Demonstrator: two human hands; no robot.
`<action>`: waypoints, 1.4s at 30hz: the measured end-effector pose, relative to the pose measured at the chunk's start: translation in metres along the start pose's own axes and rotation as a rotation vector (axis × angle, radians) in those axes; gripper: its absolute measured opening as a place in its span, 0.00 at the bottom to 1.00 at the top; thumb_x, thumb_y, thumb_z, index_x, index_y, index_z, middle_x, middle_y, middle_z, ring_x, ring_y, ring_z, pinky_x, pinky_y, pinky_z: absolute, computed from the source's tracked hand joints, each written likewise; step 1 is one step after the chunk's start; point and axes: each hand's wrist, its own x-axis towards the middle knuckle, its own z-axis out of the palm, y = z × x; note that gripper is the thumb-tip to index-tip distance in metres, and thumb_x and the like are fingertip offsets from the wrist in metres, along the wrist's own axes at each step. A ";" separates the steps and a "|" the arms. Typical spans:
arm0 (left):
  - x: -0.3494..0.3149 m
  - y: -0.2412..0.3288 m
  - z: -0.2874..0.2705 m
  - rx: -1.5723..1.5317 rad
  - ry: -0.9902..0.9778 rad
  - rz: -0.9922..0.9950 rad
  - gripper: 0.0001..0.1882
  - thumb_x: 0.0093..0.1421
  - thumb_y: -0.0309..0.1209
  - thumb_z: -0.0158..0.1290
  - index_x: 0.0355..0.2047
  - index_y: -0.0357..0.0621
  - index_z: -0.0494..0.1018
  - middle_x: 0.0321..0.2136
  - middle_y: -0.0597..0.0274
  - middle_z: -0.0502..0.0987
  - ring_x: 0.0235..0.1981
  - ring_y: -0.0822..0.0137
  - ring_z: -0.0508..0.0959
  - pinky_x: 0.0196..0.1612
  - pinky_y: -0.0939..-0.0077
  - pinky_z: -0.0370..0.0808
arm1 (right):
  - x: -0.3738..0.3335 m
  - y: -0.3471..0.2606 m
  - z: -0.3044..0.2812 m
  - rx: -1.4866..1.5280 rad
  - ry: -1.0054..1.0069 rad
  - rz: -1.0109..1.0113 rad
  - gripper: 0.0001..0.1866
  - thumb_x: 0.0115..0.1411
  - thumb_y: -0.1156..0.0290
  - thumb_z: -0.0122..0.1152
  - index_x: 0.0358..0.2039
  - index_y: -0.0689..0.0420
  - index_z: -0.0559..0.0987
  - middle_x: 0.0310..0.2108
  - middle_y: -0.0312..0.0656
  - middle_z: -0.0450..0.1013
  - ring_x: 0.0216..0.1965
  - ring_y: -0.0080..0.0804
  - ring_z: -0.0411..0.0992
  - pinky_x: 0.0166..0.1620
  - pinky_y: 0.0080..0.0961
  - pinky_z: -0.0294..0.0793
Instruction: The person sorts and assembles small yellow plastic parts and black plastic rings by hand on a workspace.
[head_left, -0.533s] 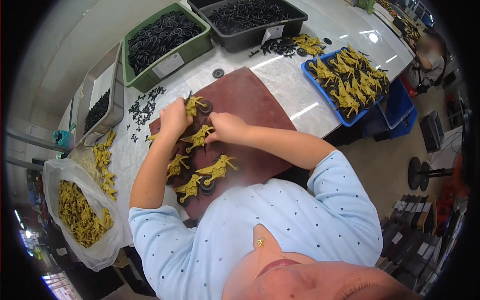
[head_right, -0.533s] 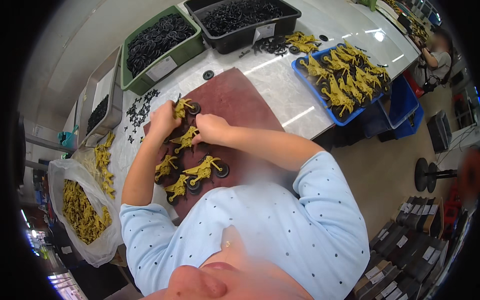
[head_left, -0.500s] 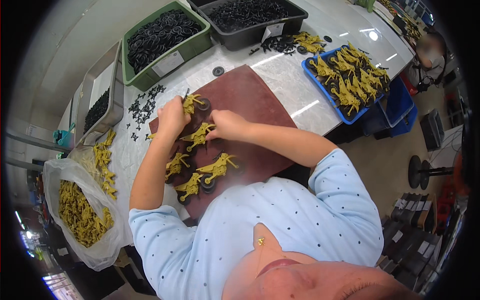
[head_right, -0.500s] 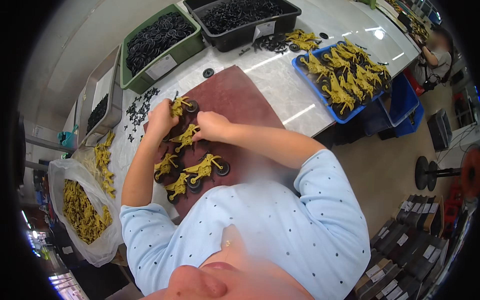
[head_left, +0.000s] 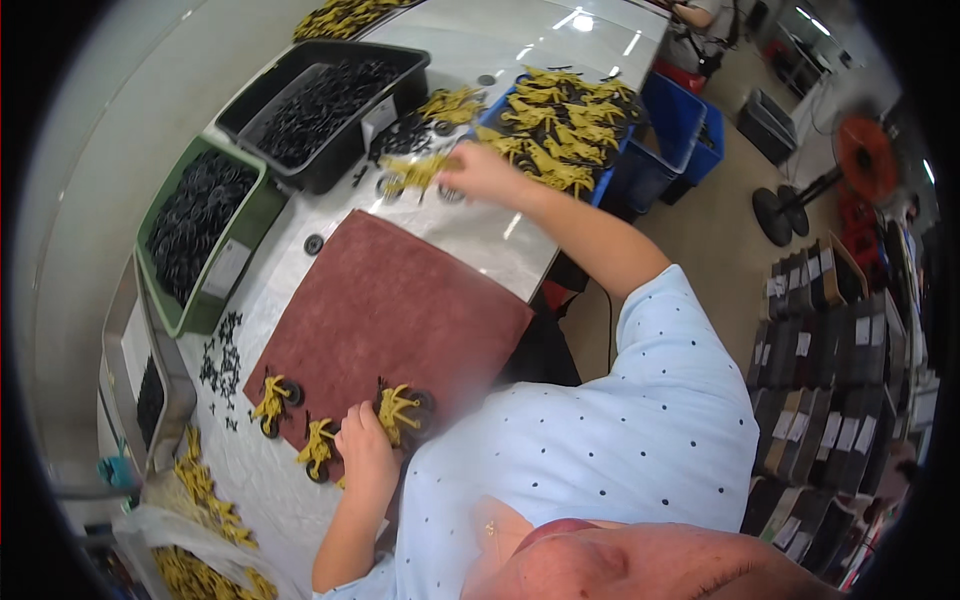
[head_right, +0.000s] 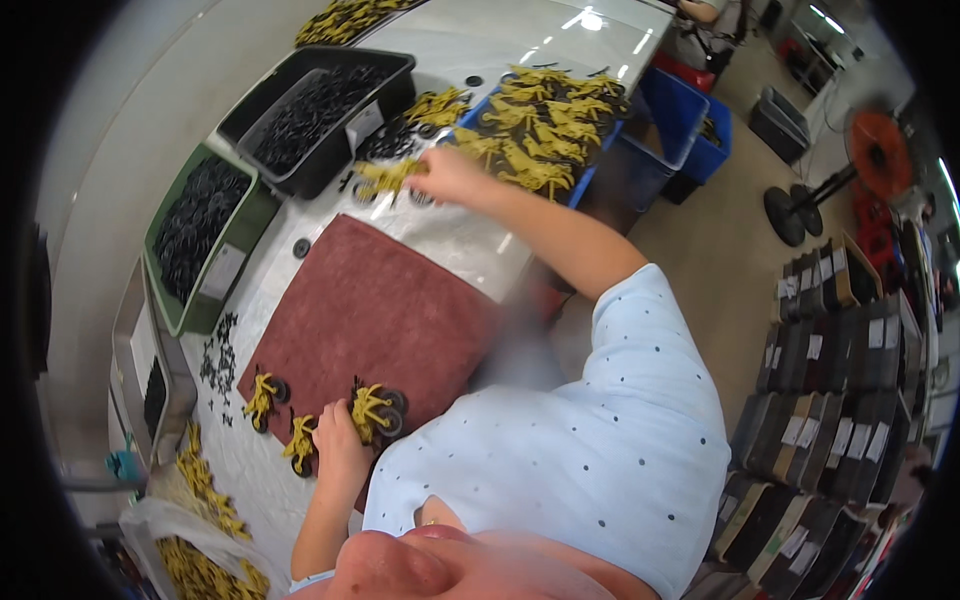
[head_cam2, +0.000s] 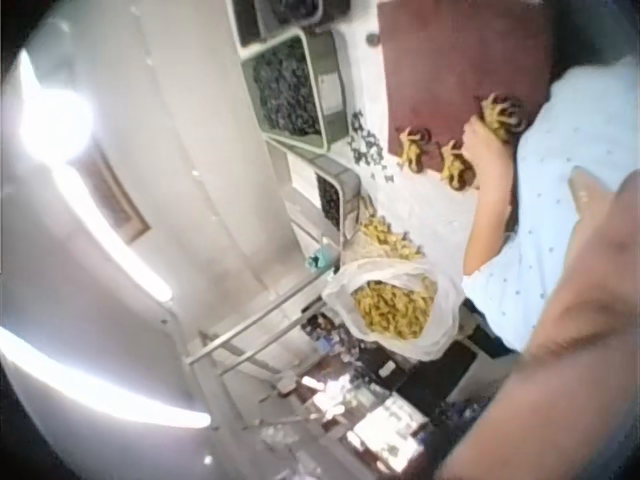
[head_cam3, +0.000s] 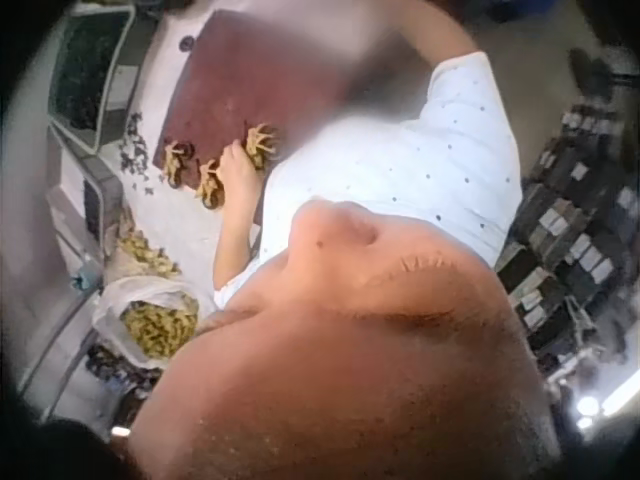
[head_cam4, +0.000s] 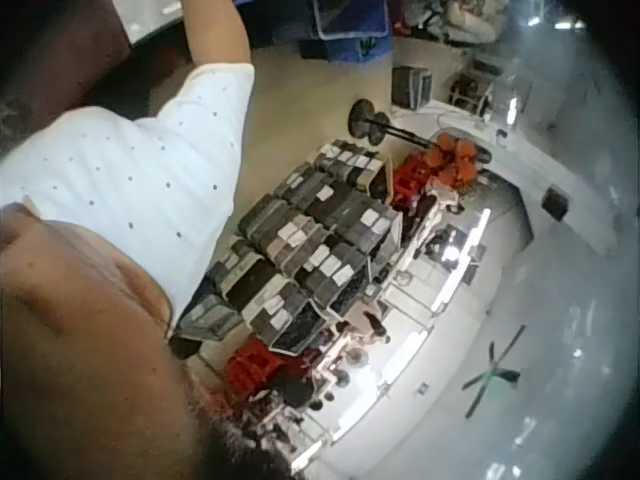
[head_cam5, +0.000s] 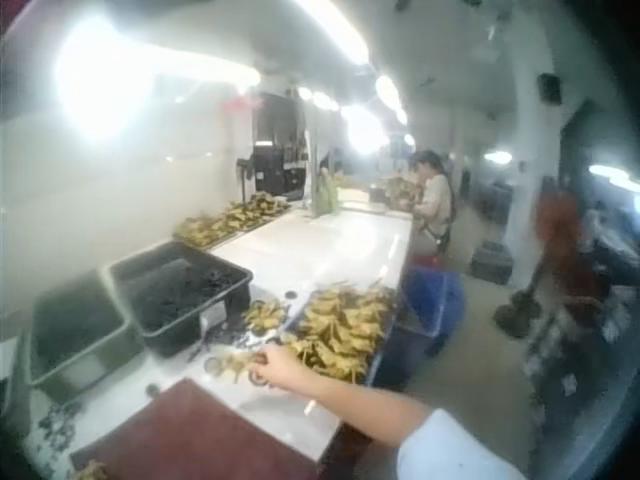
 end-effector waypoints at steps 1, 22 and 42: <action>-0.001 -0.002 -0.002 0.003 0.003 0.003 0.37 0.37 0.18 0.58 0.51 0.29 0.61 0.44 0.44 0.67 0.47 0.46 0.68 0.49 0.58 0.61 | 0.011 0.007 -0.015 -0.024 0.146 -0.043 0.20 0.51 0.62 0.65 0.36 0.67 0.76 0.28 0.48 0.76 0.21 0.32 0.75 0.25 0.28 0.75; 0.401 0.216 -0.040 -0.435 0.428 0.652 0.26 0.41 0.16 0.55 0.45 0.36 0.68 0.43 0.46 0.72 0.47 0.46 0.71 0.49 0.60 0.69 | 0.046 0.041 -0.178 -0.109 0.260 0.084 0.20 0.63 0.58 0.52 0.52 0.53 0.71 0.43 0.41 0.73 0.36 0.31 0.74 0.39 0.31 0.75; 0.543 0.295 0.029 -0.186 -0.187 0.823 0.33 0.53 0.24 0.44 0.62 0.55 0.57 0.56 0.45 0.64 0.57 0.38 0.61 0.58 0.55 0.62 | 0.093 0.128 -0.252 -0.186 0.557 0.351 0.25 0.55 0.59 0.61 0.44 0.68 0.74 0.34 0.49 0.76 0.36 0.35 0.74 0.40 0.28 0.72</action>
